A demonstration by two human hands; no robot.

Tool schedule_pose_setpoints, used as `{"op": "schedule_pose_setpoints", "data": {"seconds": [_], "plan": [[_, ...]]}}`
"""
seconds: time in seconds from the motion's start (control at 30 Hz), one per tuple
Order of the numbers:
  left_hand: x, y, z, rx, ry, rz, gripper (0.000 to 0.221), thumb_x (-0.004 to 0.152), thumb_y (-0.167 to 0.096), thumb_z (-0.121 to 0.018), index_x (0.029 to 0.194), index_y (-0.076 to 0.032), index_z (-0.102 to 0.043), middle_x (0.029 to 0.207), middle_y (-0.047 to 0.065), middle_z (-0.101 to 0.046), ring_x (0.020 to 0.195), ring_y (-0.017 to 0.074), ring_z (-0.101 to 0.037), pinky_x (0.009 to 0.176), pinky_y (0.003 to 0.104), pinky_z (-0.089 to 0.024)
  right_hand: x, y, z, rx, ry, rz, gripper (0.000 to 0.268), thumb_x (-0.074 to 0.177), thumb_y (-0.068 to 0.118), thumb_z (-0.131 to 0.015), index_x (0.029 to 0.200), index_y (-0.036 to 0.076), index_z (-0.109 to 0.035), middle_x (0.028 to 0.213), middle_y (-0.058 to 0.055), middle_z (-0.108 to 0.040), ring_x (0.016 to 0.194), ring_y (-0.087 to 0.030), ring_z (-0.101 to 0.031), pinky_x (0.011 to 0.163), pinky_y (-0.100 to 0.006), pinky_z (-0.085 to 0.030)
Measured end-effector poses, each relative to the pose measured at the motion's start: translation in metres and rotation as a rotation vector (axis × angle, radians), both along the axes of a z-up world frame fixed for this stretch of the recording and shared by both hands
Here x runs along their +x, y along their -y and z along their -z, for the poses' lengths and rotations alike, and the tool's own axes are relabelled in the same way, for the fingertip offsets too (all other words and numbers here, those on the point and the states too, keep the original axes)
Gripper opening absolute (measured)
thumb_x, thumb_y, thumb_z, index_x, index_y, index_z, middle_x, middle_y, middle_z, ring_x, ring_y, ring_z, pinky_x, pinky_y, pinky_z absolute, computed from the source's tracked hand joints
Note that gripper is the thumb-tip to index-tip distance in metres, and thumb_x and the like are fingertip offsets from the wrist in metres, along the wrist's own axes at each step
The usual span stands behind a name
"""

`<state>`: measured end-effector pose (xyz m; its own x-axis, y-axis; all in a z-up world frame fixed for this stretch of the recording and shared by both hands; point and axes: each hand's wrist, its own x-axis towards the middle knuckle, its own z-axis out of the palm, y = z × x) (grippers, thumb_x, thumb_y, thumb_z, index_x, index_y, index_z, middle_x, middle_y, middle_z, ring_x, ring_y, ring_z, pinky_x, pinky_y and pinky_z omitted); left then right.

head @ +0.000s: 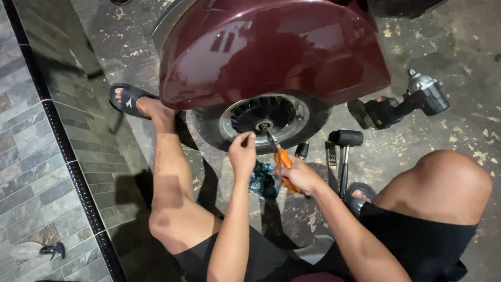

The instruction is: Removing the rear wheel of a scooter using hand tools and an impact wrench

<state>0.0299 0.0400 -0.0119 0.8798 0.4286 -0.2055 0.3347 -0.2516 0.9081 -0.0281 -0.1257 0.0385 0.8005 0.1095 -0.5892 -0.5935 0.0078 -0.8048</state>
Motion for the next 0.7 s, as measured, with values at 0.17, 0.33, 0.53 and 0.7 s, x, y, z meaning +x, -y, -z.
{"op": "schedule_pose_setpoints", "data": {"seconds": [0.17, 0.33, 0.53, 0.7], "plan": [[0.004, 0.009, -0.025, 0.340, 0.359, 0.211, 0.014, 0.088, -0.015, -0.074, 0.100, -0.022, -0.077, 0.095, -0.001, -0.073, 0.094, 0.0243, -0.072, 0.088, 0.037, -0.056, -0.003, -0.005, -0.011, 0.053, -0.015, 0.014, 0.017, 0.081, -0.002, -0.063, 0.095, 0.003, -0.055, 0.088, -0.018, -0.069, 0.056, -0.027, -0.070, 0.046, -0.035, -0.057], [0.016, 0.006, -0.012, 0.534, 0.410, 0.318, 0.016, 0.090, -0.017, -0.069, 0.101, -0.027, -0.075, 0.094, -0.007, -0.067, 0.090, 0.0197, -0.071, 0.084, 0.035, -0.057, -0.005, -0.015, -0.018, 0.120, 0.004, 0.093, 0.019, 0.078, -0.010, -0.053, 0.094, 0.000, -0.053, 0.086, -0.024, -0.068, 0.055, -0.032, -0.071, 0.049, -0.038, -0.059], [0.016, 0.001, -0.011, 0.659, 0.610, 0.340, 0.016, 0.092, -0.015, -0.065, 0.097, -0.026, -0.075, 0.094, -0.003, -0.066, 0.083, 0.0257, -0.071, 0.075, 0.038, -0.058, -0.016, -0.019, 0.023, 0.163, 0.027, 0.142, 0.036, 0.082, -0.008, -0.052, 0.117, -0.003, -0.045, 0.096, -0.028, -0.067, 0.062, -0.037, -0.073, 0.055, -0.045, -0.064], [0.020, -0.003, -0.010, 0.693, 0.697, 0.400, 0.021, 0.092, -0.011, -0.061, 0.099, -0.026, -0.075, 0.096, -0.005, -0.065, 0.084, 0.0242, -0.069, 0.074, 0.037, -0.058, -0.016, -0.026, 0.040, 0.049, 0.075, 0.116, 0.019, 0.093, 0.007, -0.065, 0.102, -0.010, -0.062, 0.070, -0.025, -0.071, 0.053, -0.031, -0.073, 0.047, -0.039, -0.061]]}}
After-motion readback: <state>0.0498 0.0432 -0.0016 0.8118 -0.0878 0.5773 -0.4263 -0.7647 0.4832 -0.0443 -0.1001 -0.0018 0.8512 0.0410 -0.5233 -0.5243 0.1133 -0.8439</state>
